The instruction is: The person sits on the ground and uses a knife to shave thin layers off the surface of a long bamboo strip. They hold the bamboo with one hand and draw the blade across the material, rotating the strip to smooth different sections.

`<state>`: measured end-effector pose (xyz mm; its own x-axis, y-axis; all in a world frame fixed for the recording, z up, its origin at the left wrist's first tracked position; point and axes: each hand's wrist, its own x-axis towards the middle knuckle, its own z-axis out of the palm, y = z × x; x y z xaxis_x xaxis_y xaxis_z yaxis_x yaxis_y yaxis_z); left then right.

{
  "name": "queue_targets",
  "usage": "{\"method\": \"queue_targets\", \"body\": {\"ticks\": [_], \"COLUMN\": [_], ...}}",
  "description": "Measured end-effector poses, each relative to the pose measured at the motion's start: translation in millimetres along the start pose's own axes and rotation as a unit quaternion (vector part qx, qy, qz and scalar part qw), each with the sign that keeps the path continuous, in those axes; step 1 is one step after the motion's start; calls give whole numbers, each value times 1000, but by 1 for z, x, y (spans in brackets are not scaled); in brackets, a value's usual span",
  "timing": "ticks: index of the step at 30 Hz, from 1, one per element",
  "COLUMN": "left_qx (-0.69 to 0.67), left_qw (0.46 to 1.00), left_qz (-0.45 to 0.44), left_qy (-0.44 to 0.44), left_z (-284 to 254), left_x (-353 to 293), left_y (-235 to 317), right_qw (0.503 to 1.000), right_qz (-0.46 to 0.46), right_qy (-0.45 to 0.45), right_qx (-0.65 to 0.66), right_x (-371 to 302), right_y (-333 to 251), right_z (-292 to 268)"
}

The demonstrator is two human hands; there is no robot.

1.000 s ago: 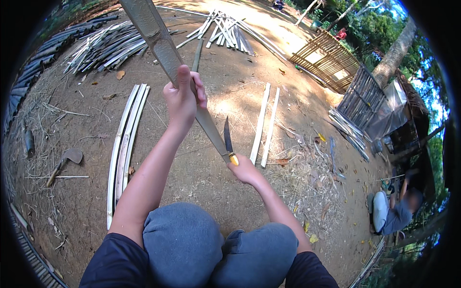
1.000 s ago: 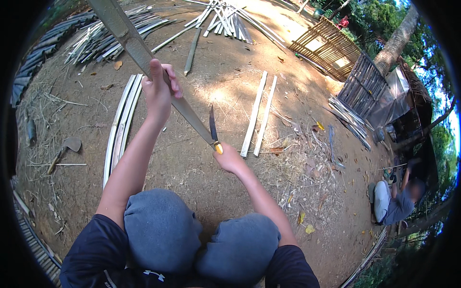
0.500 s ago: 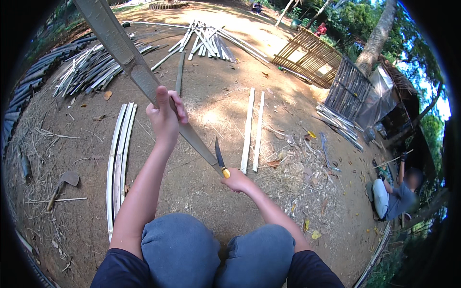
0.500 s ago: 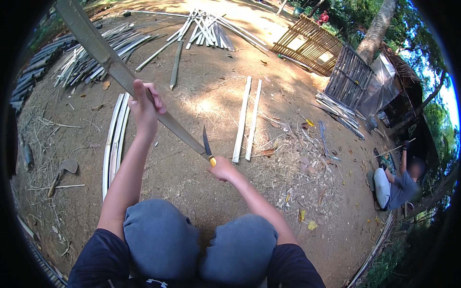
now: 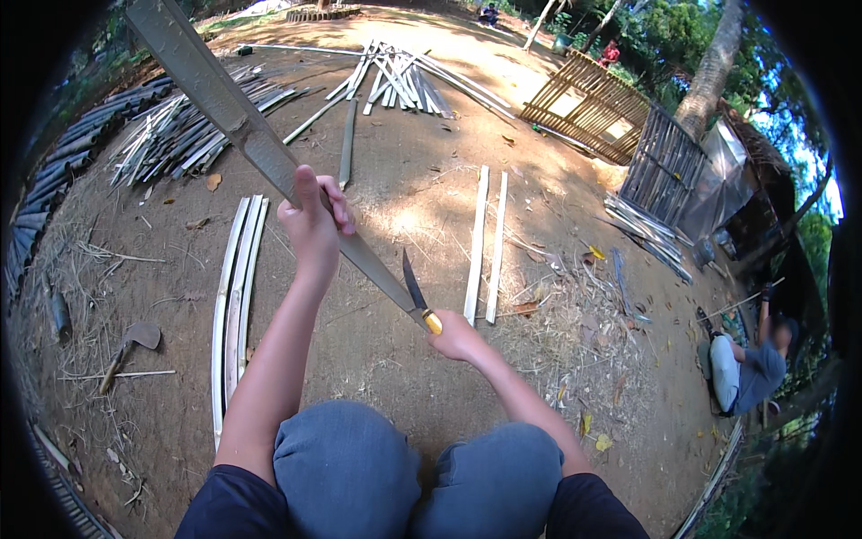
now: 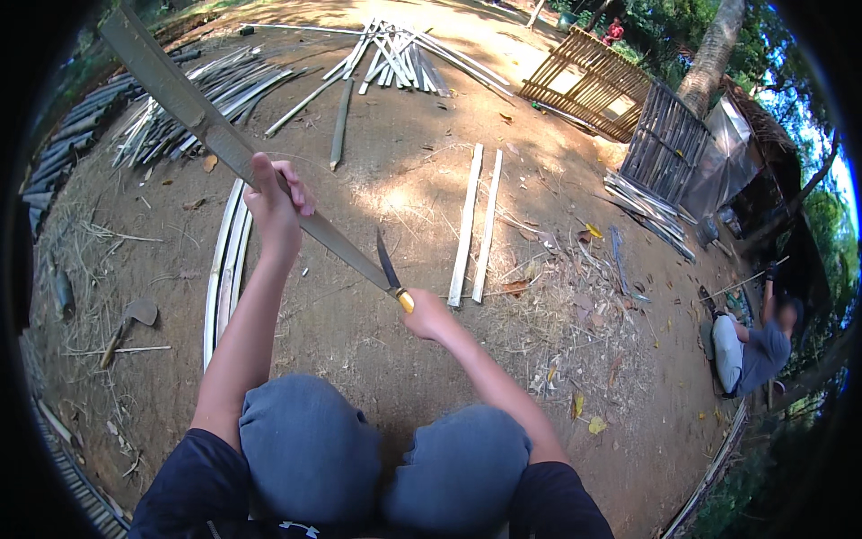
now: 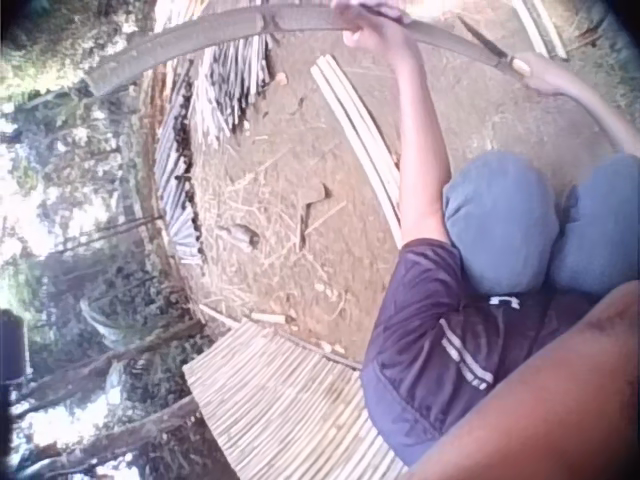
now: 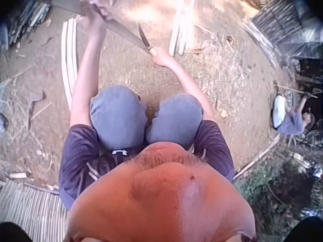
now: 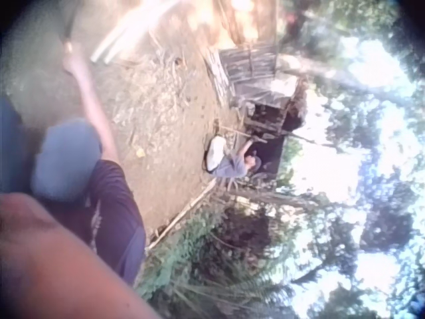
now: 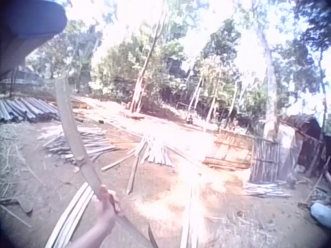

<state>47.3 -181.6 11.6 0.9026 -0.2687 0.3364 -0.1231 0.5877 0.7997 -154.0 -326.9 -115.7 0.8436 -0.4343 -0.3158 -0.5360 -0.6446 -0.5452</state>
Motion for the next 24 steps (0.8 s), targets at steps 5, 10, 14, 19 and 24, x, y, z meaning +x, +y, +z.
{"method": "queue_targets", "body": {"ticks": [5, 10, 14, 19, 24], "left_qx": [-22, -11, 5, 9, -7], "left_qw": [1000, 1000, 1000, 999, 999], "left_qz": [15, 8, -2, 28, 15], "left_qy": [12, 26, 25, 41, 27], "left_z": [6, 1, 7, -15, -5], "left_x": [6, 6, 6, 30, 13], "left_y": [-4, -6, -9, -3, -12], "right_qw": [999, 1000, 1000, 997, 999], "right_qz": [32, -9, -5, 73, 18], "right_qy": [26, 2, 17, -12, 29], "right_qx": [-13, 5, 18, -18, -39], "right_x": [7, 1, 6, 3, 16], "right_y": [25, 11, 15, -27, 3], "right_z": [22, 7, 13, 2, 12]}}
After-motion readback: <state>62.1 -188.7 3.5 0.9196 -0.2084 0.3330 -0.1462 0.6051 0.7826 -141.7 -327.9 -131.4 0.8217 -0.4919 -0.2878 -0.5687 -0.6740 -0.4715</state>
